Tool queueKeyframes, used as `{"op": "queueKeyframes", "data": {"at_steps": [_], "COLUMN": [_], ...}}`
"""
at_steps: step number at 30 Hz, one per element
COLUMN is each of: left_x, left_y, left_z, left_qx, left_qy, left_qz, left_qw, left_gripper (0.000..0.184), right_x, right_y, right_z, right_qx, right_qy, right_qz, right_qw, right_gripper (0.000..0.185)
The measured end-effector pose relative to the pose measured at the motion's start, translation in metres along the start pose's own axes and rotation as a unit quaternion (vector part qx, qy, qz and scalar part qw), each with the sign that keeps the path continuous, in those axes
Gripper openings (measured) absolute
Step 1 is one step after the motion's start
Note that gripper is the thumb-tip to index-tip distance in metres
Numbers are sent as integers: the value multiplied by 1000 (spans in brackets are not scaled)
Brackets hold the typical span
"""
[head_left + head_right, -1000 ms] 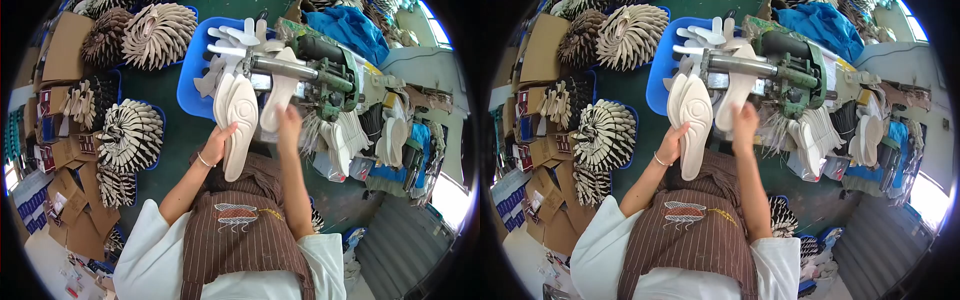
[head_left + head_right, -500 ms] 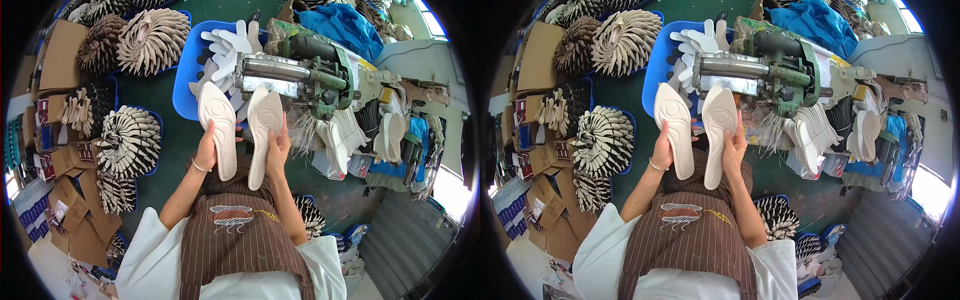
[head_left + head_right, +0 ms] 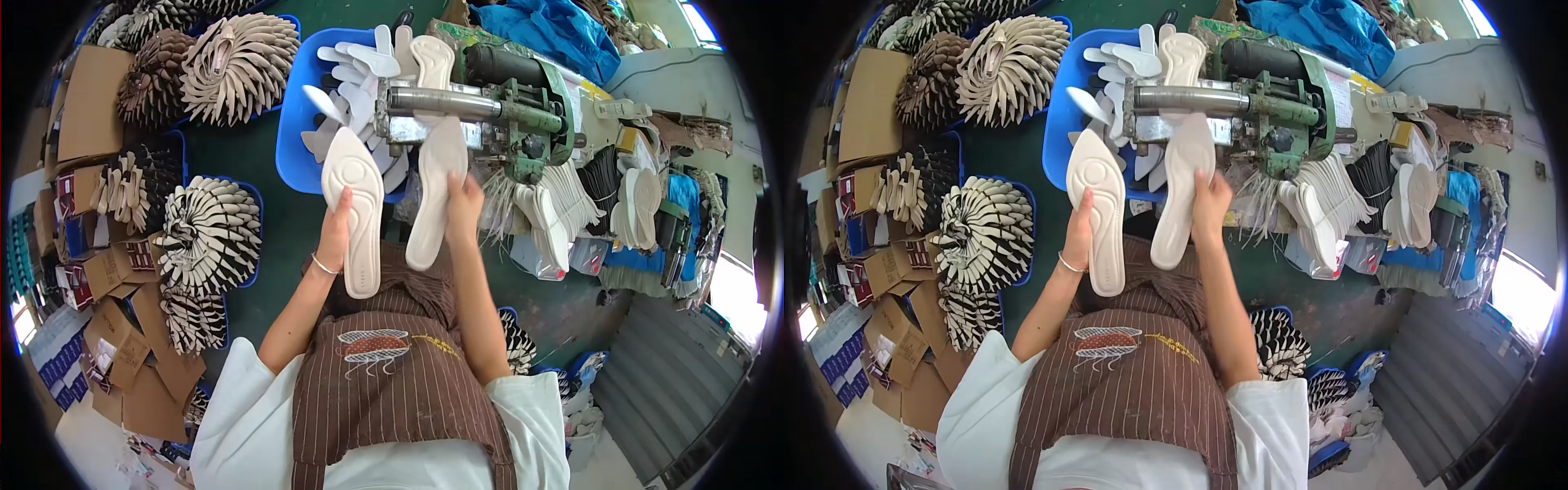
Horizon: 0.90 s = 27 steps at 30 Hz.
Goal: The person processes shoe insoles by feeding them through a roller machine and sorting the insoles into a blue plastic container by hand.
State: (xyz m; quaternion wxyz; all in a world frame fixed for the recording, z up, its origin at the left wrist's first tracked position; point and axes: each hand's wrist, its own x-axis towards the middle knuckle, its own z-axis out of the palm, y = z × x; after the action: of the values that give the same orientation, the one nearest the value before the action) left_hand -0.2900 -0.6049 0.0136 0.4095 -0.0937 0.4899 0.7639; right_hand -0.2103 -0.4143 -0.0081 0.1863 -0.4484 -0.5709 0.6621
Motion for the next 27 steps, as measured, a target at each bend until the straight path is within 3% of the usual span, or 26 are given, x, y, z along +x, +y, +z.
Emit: {"op": "queueKeyframes", "data": {"at_steps": [3, 5, 7, 9, 11, 14, 15, 16, 17, 19, 21, 22, 23, 25, 27], "left_x": [1, 3, 4, 0, 0, 1, 11, 29, 23, 11, 12, 10, 9, 10, 11], "left_y": [-4, -5, -6, -9, -8, -6, -18, -38, -27, -6, -11, -11, -10, -9, -14], "left_z": [10, 21, 23, 21, 15, 20, 2, -32, -25, -7, -11, -9, -5, -3, -2], "left_qx": [-1, 10, 1, -5, -38, -116, -174, -228, -199, -137, -122, -120, -118, -83, -14], "left_qy": [-22, -12, -20, -24, -42, -33, -124, -212, -163, -56, -44, -45, -46, -41, -32], "left_qz": [5, 37, 56, 67, 43, -11, -36, -60, -59, -58, -84, -85, -83, -74, -71], "left_qw": [1000, 999, 998, 997, 997, 993, 976, 948, 964, 987, 988, 988, 988, 993, 997], "left_gripper": [48, 46, 42, 39, 42, 47, 49, 51, 49, 45, 44, 44, 45, 46, 47], "right_x": [10, -28, -69, -72, -62, -75, -79, -74, -65, -27, 18, 28, 19, -26, -61], "right_y": [-24, -29, -31, -26, -31, -37, -37, -20, -17, -14, 0, -3, -12, -29, 3], "right_z": [21, 36, 43, 26, 14, 21, 25, 21, 30, 17, 5, 5, 17, 34, 46], "right_qx": [-28, -4, 14, 118, 188, 156, 171, 89, 117, 61, -25, -50, -10, 2, 59], "right_qy": [-26, -86, -166, -117, -150, -193, -183, -127, -53, -16, -3, -16, -21, -86, -196], "right_qz": [-15, 98, 106, 141, 199, 239, 248, 227, 100, 44, -36, 12, -14, 48, 61], "right_qw": [999, 991, 980, 976, 950, 939, 936, 962, 987, 997, 999, 999, 1000, 995, 977], "right_gripper": [29, 23, 15, 13, 19, 22, 23, 21, 20, 18, 18, 20, 21, 18, 17]}}
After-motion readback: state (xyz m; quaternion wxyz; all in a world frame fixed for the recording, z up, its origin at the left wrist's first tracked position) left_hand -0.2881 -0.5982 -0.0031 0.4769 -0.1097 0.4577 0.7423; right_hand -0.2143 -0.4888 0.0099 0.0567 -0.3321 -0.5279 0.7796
